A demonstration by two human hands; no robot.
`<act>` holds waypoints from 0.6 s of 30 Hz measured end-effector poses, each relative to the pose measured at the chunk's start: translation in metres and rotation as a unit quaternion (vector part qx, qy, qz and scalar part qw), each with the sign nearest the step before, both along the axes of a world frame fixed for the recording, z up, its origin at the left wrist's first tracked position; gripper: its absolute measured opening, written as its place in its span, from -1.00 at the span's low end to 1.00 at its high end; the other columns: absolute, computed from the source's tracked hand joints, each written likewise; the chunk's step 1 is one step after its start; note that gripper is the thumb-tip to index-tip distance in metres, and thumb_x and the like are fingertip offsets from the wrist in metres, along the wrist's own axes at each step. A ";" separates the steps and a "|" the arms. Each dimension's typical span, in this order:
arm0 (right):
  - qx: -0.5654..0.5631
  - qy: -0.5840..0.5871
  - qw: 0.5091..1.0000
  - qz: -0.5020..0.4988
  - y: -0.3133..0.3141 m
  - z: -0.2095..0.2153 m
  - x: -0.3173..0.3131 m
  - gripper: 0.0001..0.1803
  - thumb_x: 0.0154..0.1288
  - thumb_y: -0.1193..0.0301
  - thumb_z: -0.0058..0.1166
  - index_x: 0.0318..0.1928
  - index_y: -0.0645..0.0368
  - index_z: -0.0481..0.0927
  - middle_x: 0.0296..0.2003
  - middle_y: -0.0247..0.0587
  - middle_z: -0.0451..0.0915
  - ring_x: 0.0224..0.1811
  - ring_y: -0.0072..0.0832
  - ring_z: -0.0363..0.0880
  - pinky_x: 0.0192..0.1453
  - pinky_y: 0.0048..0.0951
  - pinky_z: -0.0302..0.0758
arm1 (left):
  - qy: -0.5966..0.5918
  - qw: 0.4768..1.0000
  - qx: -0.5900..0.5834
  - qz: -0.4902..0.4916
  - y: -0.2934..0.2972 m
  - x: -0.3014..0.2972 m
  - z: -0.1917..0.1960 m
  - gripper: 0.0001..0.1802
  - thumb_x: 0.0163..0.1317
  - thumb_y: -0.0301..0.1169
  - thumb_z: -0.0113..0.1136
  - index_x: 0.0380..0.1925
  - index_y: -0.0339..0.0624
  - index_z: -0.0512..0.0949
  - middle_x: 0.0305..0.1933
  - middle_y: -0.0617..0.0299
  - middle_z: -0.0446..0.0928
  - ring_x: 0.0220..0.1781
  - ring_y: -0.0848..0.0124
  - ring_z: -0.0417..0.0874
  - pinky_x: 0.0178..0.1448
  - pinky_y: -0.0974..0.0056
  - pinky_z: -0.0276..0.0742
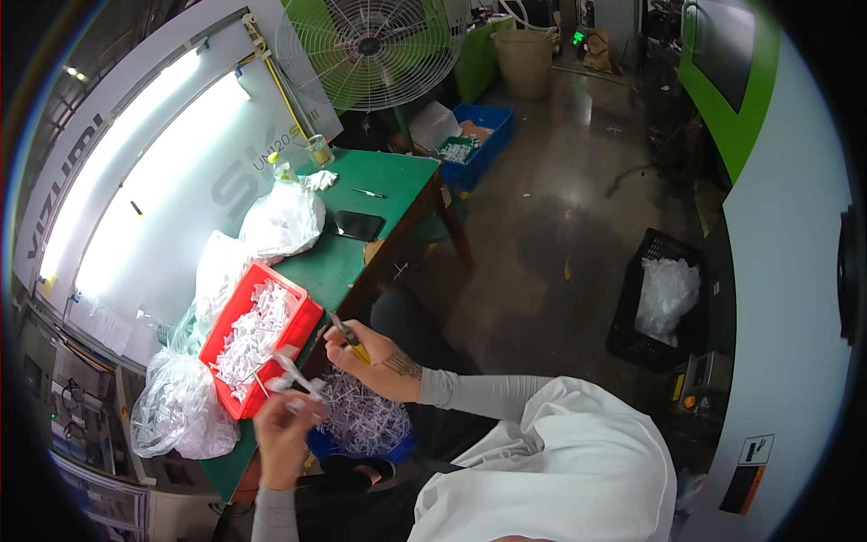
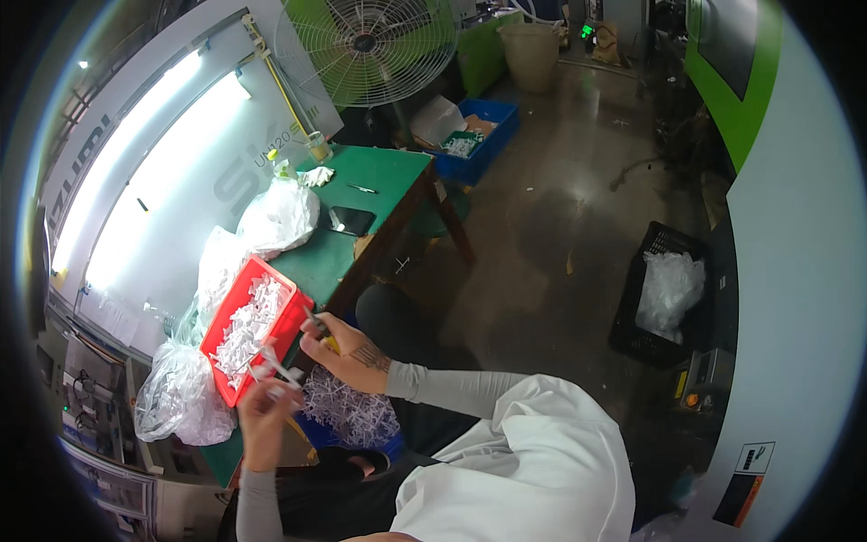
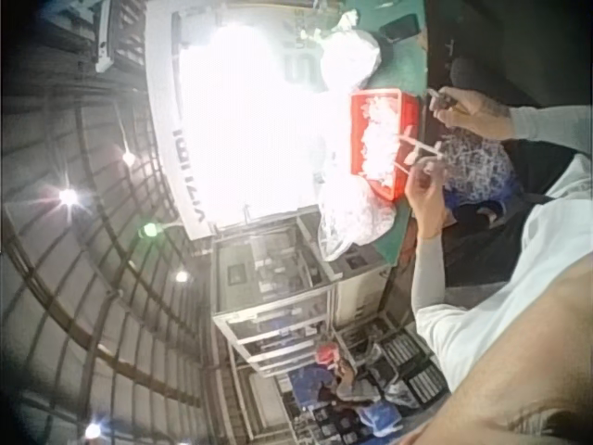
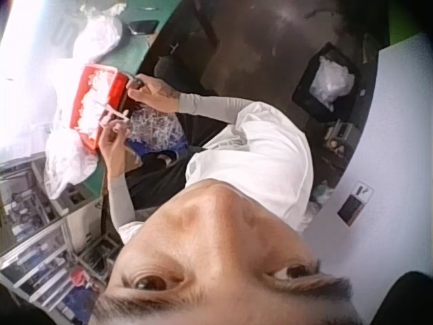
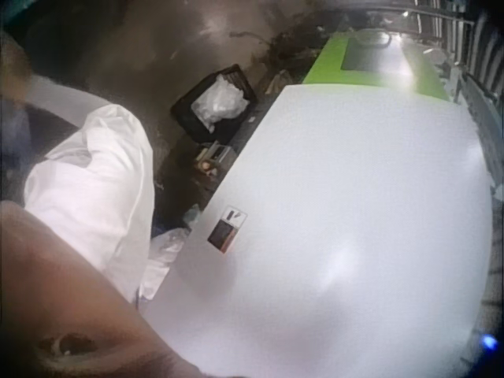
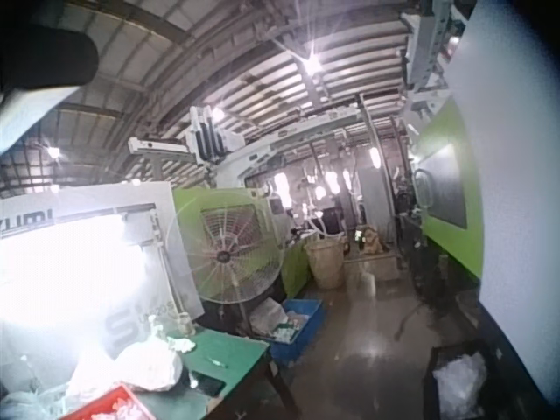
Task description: Sorting and clipping plastic parts from a sprue in a factory setting.
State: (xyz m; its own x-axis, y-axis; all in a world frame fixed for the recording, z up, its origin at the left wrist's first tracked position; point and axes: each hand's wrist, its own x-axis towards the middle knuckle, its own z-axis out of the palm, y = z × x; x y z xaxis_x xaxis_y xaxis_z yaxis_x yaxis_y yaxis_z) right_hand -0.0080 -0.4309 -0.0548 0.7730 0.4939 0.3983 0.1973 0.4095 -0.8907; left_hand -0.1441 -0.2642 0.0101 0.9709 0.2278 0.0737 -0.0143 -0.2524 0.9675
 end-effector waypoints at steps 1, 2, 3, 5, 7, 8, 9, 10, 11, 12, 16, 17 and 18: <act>-0.023 -0.001 1.000 0.015 0.004 0.015 0.002 -0.59 0.54 0.10 -0.07 0.07 0.22 0.44 -0.24 -0.32 0.53 -0.20 -0.60 0.53 -0.06 -0.51 0.52 | -0.023 0.998 -0.004 0.054 0.010 0.002 0.013 -0.83 0.31 -0.59 0.17 -0.10 -0.33 0.55 -0.24 0.17 0.62 -0.16 0.48 0.66 -0.07 0.38 0.60; -0.030 -0.006 0.999 0.015 0.004 0.029 0.006 -0.59 0.54 0.10 -0.07 0.07 0.22 0.44 -0.24 -0.32 0.53 -0.20 -0.60 0.53 -0.06 -0.51 0.52 | -0.045 0.993 -0.011 0.105 0.012 0.007 0.026 -0.81 0.32 -0.57 0.17 -0.07 -0.31 0.53 -0.23 0.18 0.61 -0.14 0.47 0.65 -0.05 0.36 0.60; -0.063 -0.046 0.995 0.061 0.005 0.042 0.012 -0.56 0.56 0.07 -0.14 0.07 0.23 0.43 -0.28 -0.28 0.53 -0.23 -0.57 0.54 -0.07 -0.49 0.52 | -0.094 0.985 -0.014 0.144 0.011 0.016 0.040 -0.78 0.32 -0.58 0.17 -0.04 -0.30 0.50 -0.23 0.19 0.59 -0.13 0.47 0.64 -0.04 0.35 0.60; -0.101 -0.142 0.978 0.117 0.023 0.059 0.017 -0.52 0.59 0.07 -0.31 0.06 0.26 0.42 -0.31 0.00 0.55 -0.22 -0.22 0.61 -0.05 -0.25 0.50 | -0.168 0.967 -0.038 0.189 0.019 0.026 0.058 -0.72 0.31 -0.59 0.19 0.01 -0.26 0.46 -0.22 0.21 0.58 -0.12 0.47 0.64 -0.01 0.33 0.60; -0.122 -0.173 0.966 0.149 0.054 0.071 0.022 -0.54 0.59 0.10 -0.32 0.07 0.26 0.42 -0.32 0.02 0.55 -0.22 -0.18 0.61 -0.04 -0.22 0.50 | -0.212 0.955 -0.048 0.201 0.041 0.031 0.061 -0.71 0.31 -0.57 0.22 0.01 -0.21 0.47 -0.22 0.24 0.59 -0.15 0.53 0.61 -0.03 0.39 0.57; -0.139 -0.200 0.954 0.176 0.067 0.078 0.025 -0.55 0.60 0.13 -0.33 0.07 0.27 0.42 -0.33 0.03 0.55 -0.21 -0.13 0.61 -0.04 -0.18 0.49 | -0.221 0.951 -0.051 0.209 0.051 0.033 0.059 -0.71 0.31 -0.57 0.22 0.01 -0.21 0.47 -0.22 0.24 0.59 -0.15 0.53 0.61 -0.03 0.39 0.57; -0.157 -0.223 0.945 0.180 0.077 0.084 0.027 -0.56 0.60 0.14 -0.33 0.07 0.27 0.41 -0.32 0.07 0.54 -0.19 -0.07 0.61 -0.03 -0.14 0.48 | -0.216 0.955 -0.043 0.196 0.060 0.036 0.057 -0.71 0.34 -0.55 0.21 0.03 -0.21 0.45 -0.19 0.25 0.58 -0.15 0.55 0.60 -0.07 0.42 0.54; -0.161 -0.232 0.940 0.190 0.089 0.085 0.032 -0.56 0.60 0.14 -0.33 0.07 0.27 0.41 -0.32 0.07 0.54 -0.19 -0.07 0.61 -0.03 -0.14 0.48 | -0.211 0.959 -0.036 0.185 0.070 0.038 0.054 -0.71 0.36 -0.52 0.20 0.05 -0.21 0.44 -0.17 0.25 0.58 -0.15 0.58 0.59 -0.10 0.45 0.52; -0.160 -0.246 0.936 0.193 0.101 0.085 0.034 -0.56 0.60 0.14 -0.33 0.07 0.28 0.41 -0.31 0.08 0.55 -0.17 -0.08 0.61 -0.02 -0.15 0.48 | -0.214 0.957 -0.057 0.189 0.070 0.042 0.053 -0.72 0.36 -0.53 0.20 0.04 -0.21 0.45 -0.18 0.27 0.59 -0.20 0.61 0.57 -0.17 0.48 0.48; -0.158 -0.261 0.931 0.198 0.114 0.083 0.036 -0.57 0.60 0.14 -0.32 0.06 0.28 0.42 -0.29 0.09 0.55 -0.15 -0.08 0.61 -0.02 -0.15 0.47 | -0.221 0.956 -0.053 0.185 0.074 0.044 0.053 -0.72 0.35 -0.54 0.20 0.04 -0.21 0.47 -0.19 0.29 0.59 -0.20 0.62 0.57 -0.17 0.48 0.49; -0.138 -0.274 0.927 0.216 0.159 0.080 0.043 -0.59 0.59 0.15 -0.31 0.03 0.24 0.44 -0.38 -0.10 0.55 -0.24 -0.26 0.61 -0.06 -0.22 0.50 | -0.238 0.947 -0.047 0.209 0.096 0.036 0.061 -0.72 0.34 -0.54 0.21 0.03 -0.22 0.49 -0.17 0.26 0.64 -0.22 0.62 0.58 -0.19 0.48 0.50; -0.133 -0.255 0.929 0.234 0.167 0.078 0.044 -0.60 0.59 0.15 -0.28 0.02 0.24 0.45 -0.38 -0.11 0.56 -0.25 -0.30 0.62 -0.09 -0.27 0.51 | -0.252 0.944 -0.043 0.209 0.103 0.034 0.059 -0.72 0.33 -0.54 0.23 0.03 -0.24 0.50 -0.16 0.24 0.65 -0.21 0.60 0.60 -0.15 0.46 0.52; -0.127 -0.254 0.925 0.251 0.175 0.080 0.044 -0.61 0.59 0.15 -0.25 0.02 0.23 0.45 -0.37 -0.12 0.57 -0.27 -0.33 0.63 -0.10 -0.30 0.52 | -0.257 0.940 -0.026 0.223 0.113 0.032 0.056 -0.72 0.32 -0.55 0.23 0.02 -0.26 0.50 -0.17 0.23 0.66 -0.21 0.58 0.61 -0.12 0.44 0.54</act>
State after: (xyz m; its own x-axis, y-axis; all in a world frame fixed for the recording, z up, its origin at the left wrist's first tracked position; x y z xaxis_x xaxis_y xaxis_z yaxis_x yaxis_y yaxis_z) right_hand 0.0358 -0.2560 0.0251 0.1650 0.8679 0.4686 0.4581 0.3533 -0.8156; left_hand -0.1119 -0.1515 0.0659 0.6181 0.6194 0.4841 -0.3866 -0.2966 0.8732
